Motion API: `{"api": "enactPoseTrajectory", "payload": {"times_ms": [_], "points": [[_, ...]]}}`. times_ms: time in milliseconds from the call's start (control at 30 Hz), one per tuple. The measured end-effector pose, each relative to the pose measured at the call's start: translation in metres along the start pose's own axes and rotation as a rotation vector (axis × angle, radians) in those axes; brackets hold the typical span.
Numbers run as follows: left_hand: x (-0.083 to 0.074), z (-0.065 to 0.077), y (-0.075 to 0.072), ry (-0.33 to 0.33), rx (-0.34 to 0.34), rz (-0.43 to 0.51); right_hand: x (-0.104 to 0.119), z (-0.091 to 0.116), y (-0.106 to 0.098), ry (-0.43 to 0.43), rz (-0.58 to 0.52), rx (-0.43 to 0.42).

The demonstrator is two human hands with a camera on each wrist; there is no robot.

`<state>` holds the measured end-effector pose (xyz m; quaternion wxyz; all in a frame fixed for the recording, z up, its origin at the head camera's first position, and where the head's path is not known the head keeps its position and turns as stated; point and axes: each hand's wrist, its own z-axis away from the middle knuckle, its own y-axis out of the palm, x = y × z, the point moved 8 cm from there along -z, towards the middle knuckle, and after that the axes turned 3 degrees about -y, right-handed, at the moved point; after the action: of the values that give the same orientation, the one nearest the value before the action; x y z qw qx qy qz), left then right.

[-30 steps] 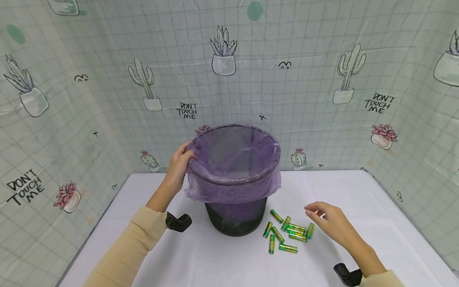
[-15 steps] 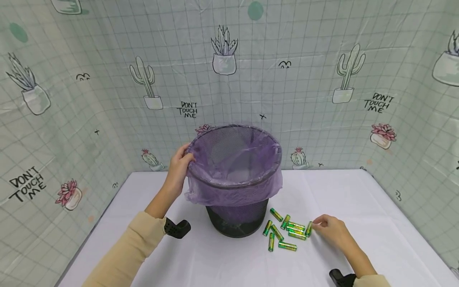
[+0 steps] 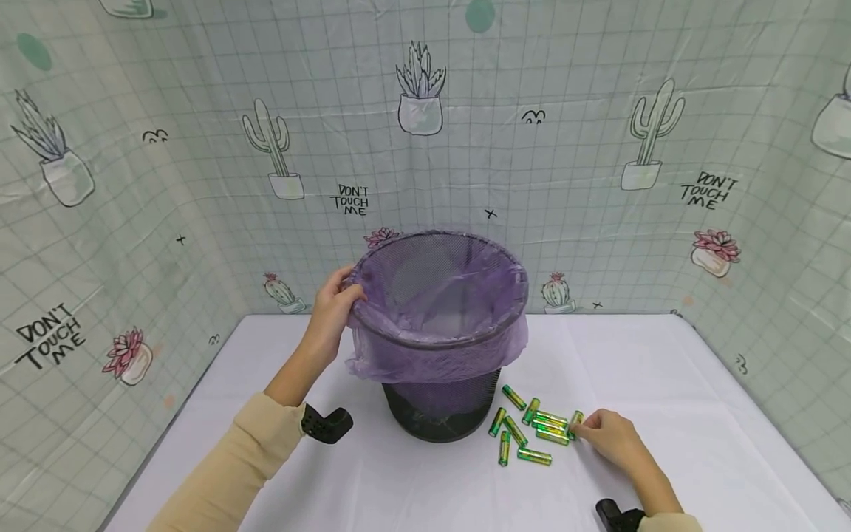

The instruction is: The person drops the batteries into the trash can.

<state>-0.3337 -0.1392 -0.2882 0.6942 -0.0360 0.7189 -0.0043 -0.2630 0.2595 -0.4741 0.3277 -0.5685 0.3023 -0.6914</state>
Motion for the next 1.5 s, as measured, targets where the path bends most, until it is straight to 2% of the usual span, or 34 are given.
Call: {"api": "enactPoseTrajectory", "payload": {"times_ms": [567, 833, 1033, 1233, 1367, 1500], "points": [[-0.002, 0.012, 0.001, -0.016, 0.032, -0.046, -0.002, 0.002, 0.007, 0.033, 0.061, 0.1], [0.001, 0.009, 0.001, 0.009, -0.014, -0.037, -0.001, 0.008, 0.008, 0.023, 0.065, 0.102], [0.005, 0.006, 0.002, 0.013, -0.034, -0.019, 0.0, 0.013, 0.005, 0.025, 0.051, 0.06], [0.005, 0.005, 0.002, 0.038, -0.042, -0.007, 0.007, 0.015, -0.01, -0.02, 0.028, 0.007], [0.005, 0.005, 0.003, 0.045, -0.039, -0.001, 0.02, 0.017, -0.023, -0.07, 0.003, -0.031], [0.006, 0.004, 0.001, 0.042, -0.035, 0.0, 0.042, 0.022, -0.039, -0.145, -0.015, -0.079]]}}
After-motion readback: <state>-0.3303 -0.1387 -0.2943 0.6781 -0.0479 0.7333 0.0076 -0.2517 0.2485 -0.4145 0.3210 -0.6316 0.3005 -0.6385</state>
